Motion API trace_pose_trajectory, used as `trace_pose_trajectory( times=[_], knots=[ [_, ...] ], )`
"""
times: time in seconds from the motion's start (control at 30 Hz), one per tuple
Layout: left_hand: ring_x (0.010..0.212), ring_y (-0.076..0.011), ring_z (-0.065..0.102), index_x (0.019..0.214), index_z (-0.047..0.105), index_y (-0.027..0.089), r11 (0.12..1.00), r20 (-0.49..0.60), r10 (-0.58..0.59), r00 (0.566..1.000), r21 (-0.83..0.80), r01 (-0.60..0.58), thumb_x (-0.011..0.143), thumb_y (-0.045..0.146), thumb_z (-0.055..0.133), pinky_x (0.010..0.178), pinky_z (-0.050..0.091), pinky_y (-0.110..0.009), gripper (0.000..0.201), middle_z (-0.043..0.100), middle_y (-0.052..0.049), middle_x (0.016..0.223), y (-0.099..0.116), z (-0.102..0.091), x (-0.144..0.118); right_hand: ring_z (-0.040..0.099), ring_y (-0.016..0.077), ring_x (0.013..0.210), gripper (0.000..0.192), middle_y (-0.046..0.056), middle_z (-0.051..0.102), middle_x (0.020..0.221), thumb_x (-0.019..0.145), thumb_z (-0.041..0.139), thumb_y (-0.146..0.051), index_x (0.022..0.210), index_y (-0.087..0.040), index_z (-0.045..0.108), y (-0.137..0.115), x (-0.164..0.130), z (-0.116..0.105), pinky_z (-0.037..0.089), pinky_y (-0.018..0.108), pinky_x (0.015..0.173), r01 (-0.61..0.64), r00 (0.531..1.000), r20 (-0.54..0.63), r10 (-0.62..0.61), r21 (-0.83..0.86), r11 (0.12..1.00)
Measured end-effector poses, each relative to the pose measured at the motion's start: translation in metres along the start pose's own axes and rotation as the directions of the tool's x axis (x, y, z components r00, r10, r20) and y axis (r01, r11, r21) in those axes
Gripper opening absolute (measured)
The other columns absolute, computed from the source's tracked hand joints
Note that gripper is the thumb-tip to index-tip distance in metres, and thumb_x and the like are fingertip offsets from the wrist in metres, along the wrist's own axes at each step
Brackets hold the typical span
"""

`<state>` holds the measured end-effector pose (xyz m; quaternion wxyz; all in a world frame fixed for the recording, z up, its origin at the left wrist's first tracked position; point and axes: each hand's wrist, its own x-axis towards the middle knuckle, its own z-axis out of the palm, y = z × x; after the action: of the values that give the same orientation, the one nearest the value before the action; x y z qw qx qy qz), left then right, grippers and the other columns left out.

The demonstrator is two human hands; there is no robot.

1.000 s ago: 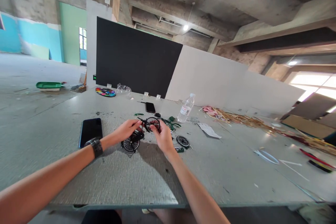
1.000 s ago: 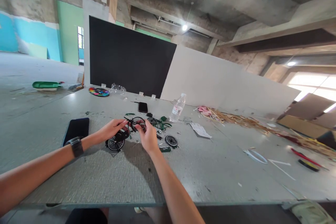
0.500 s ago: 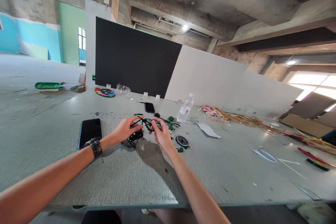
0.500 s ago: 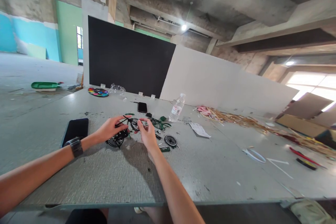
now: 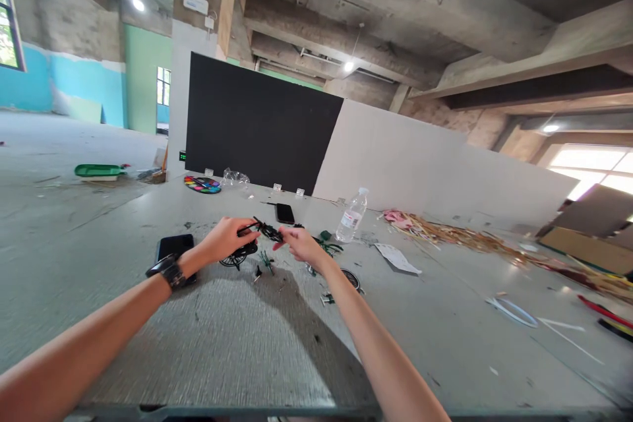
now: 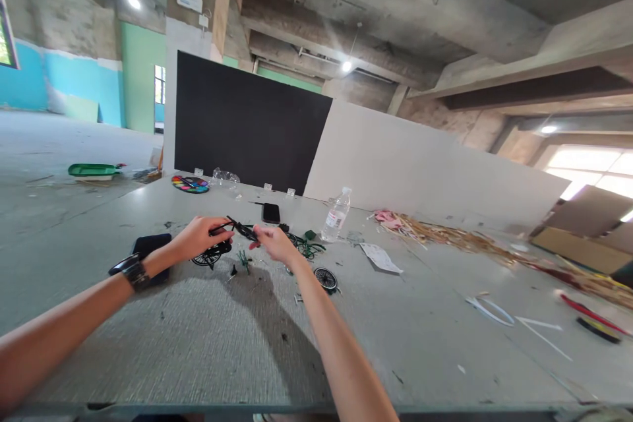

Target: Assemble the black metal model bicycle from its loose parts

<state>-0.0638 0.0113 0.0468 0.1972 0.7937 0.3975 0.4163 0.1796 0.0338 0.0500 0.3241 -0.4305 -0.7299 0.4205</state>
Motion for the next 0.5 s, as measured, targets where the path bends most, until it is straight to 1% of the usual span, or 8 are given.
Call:
trace_pose_trajectory(
  times=[0.07, 0.13, 0.2, 0.3, 0.33, 0.4, 0.5],
  knots=[
    [0.064, -0.0177, 0.061, 0.109, 0.076, 0.017, 0.999, 0.04, 0.009, 0.999, 0.046, -0.011, 0.088, 0.051, 0.06, 0.063, 0.043, -0.024, 0.042, 0.073, -0.004, 0.072, -0.004, -0.002, -0.001, 0.035, 0.0088, 0.044, 0.062, 0.002, 0.066, 0.063, 0.085, 0.053, -0.075, 0.079, -0.016, 0.072, 0.008, -0.001, 0.009, 0.026, 0.022, 0.044, 0.079, 0.996, -0.03, -0.081, -0.066, 0.995],
    [0.062, -0.0174, 0.061, 0.115, 0.075, 0.02, 0.994, 0.085, 0.01, 0.996, 0.105, -0.019, 0.089, 0.05, 0.059, 0.061, 0.041, -0.024, 0.043, 0.073, -0.004, 0.071, -0.007, -0.003, -0.002, 0.048, 0.0128, 0.054, 0.059, 0.003, 0.066, 0.066, 0.087, 0.054, -0.072, 0.077, -0.016, 0.072, 0.016, -0.002, 0.019, 0.035, 0.023, 0.051, 0.175, 0.981, -0.058, -0.185, -0.146, 0.974],
    [0.061, -0.0175, 0.061, 0.118, 0.075, 0.022, 0.988, 0.11, 0.005, 0.994, 0.156, -0.022, 0.089, 0.049, 0.059, 0.061, 0.04, -0.024, 0.043, 0.073, -0.004, 0.072, -0.008, -0.004, -0.003, 0.057, 0.0166, 0.068, 0.056, 0.003, 0.069, 0.074, 0.09, 0.051, -0.068, 0.082, -0.017, 0.073, 0.022, -0.003, 0.028, 0.041, 0.024, 0.061, 0.233, 0.966, -0.062, -0.252, -0.221, 0.947],
    [0.057, -0.016, 0.057, 0.119, 0.075, 0.022, 0.983, 0.134, -0.007, 0.991, 0.181, -0.018, 0.089, 0.048, 0.058, 0.061, 0.04, -0.025, 0.043, 0.073, -0.003, 0.072, -0.007, -0.005, -0.001, 0.062, 0.0188, 0.077, 0.052, 0.004, 0.071, 0.081, 0.095, 0.046, -0.062, 0.092, -0.018, 0.073, 0.027, -0.003, 0.036, 0.045, 0.026, 0.069, 0.236, 0.96, -0.087, -0.266, -0.265, 0.935],
    [0.056, -0.0155, 0.056, 0.119, 0.075, 0.021, 0.986, 0.147, -0.015, 0.989, 0.166, -0.01, 0.089, 0.047, 0.058, 0.061, 0.04, -0.025, 0.043, 0.072, -0.002, 0.072, -0.007, -0.005, 0.0, 0.063, 0.0192, 0.078, 0.052, 0.004, 0.072, 0.083, 0.096, 0.045, -0.061, 0.094, -0.018, 0.073, 0.029, -0.003, 0.037, 0.046, 0.027, 0.071, 0.226, 0.96, -0.102, -0.261, -0.266, 0.937],
    [0.06, -0.0158, 0.058, 0.121, 0.074, 0.02, 0.996, 0.177, -0.042, 0.983, 0.085, 0.027, 0.088, 0.046, 0.058, 0.062, 0.041, -0.024, 0.045, 0.074, -0.002, 0.077, -0.007, -0.006, 0.002, 0.065, 0.0205, 0.082, 0.051, 0.005, 0.073, 0.087, 0.097, 0.043, -0.059, 0.096, -0.017, 0.074, 0.032, -0.001, 0.038, 0.048, 0.03, 0.076, 0.208, 0.959, -0.137, -0.249, -0.255, 0.944],
    [0.075, -0.0188, 0.064, 0.124, 0.072, 0.019, 0.985, 0.212, -0.124, 0.969, -0.092, 0.146, 0.086, 0.047, 0.061, 0.066, 0.045, -0.025, 0.049, 0.076, -0.004, 0.098, -0.009, -0.005, 0.004, 0.068, 0.0228, 0.092, 0.047, 0.009, 0.075, 0.097, 0.096, 0.048, -0.055, 0.108, -0.016, 0.072, 0.036, 0.001, 0.04, 0.051, 0.035, 0.084, 0.187, 0.958, -0.183, -0.219, -0.18, 0.966]
  ],
)
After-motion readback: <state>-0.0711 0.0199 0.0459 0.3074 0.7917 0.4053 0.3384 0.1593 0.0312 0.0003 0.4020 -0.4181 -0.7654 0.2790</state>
